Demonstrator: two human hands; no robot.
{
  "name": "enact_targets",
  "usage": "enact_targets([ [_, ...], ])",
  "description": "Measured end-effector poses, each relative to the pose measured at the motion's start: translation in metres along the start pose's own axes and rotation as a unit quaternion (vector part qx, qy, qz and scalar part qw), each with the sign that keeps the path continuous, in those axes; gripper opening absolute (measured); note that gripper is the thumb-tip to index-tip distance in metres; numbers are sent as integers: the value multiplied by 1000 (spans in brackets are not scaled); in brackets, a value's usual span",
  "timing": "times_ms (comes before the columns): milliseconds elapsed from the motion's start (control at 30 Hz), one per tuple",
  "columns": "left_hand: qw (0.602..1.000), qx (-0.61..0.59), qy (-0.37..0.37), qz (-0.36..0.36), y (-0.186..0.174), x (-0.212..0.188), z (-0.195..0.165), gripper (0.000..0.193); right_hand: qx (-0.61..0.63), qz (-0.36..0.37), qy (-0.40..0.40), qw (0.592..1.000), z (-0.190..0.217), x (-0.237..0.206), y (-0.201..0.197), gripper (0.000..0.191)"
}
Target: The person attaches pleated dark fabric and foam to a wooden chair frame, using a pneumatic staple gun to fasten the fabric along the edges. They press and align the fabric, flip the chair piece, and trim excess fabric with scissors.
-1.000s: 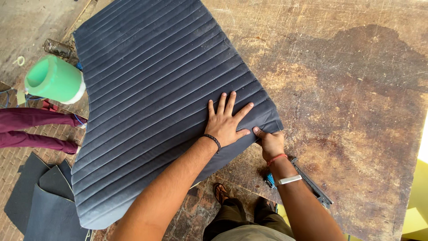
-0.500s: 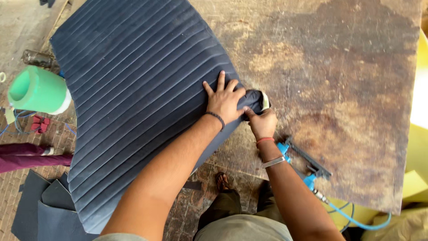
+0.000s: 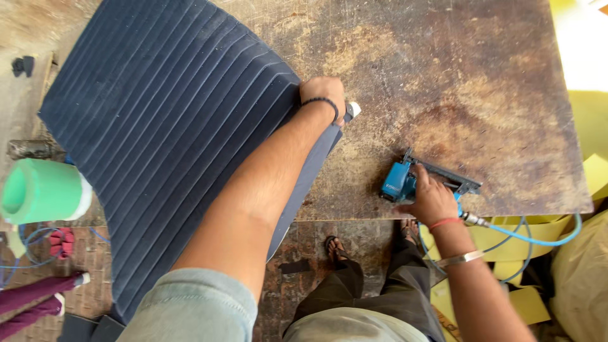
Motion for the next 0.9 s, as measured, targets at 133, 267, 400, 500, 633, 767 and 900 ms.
enact_targets([
  [133, 999, -5, 3, 48, -6, 6, 5, 64, -5, -4, -49, 999, 26, -9, -11, 92],
  [267, 997, -21, -17, 72, -7, 9, 3, 62, 122, -56, 21, 991, 66, -25, -12, 60],
  [400, 998, -18, -28, 47, -4, 11, 3, 61, 666, -66, 61, 740, 102, -6, 1, 25],
  [500, 999, -15, -32, 39, 1, 11, 4, 58, 809, -30, 88, 581, 129, 17, 11, 22],
  [633, 998, -20, -50, 30, 3, 13, 6, 53, 831, -23, 100, 546, 146, 36, 13, 18],
  [767, 997, -24, -58, 35, 4, 12, 7, 50, 820, 14, 96, 564, 146, 37, 13, 16],
  [900, 997, -30, -61, 30, 2, 11, 6, 47, 772, 3, 102, 627, 144, 32, 5, 14],
])
Point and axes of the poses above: each hand's wrist, its own x-axis towards the middle knuckle, its own y-axis out of the palm, z = x × y, the point moved 7 cm from there along x, towards the middle knuckle, and after that the axes turned 3 degrees about -y, right-handed, at the moved point
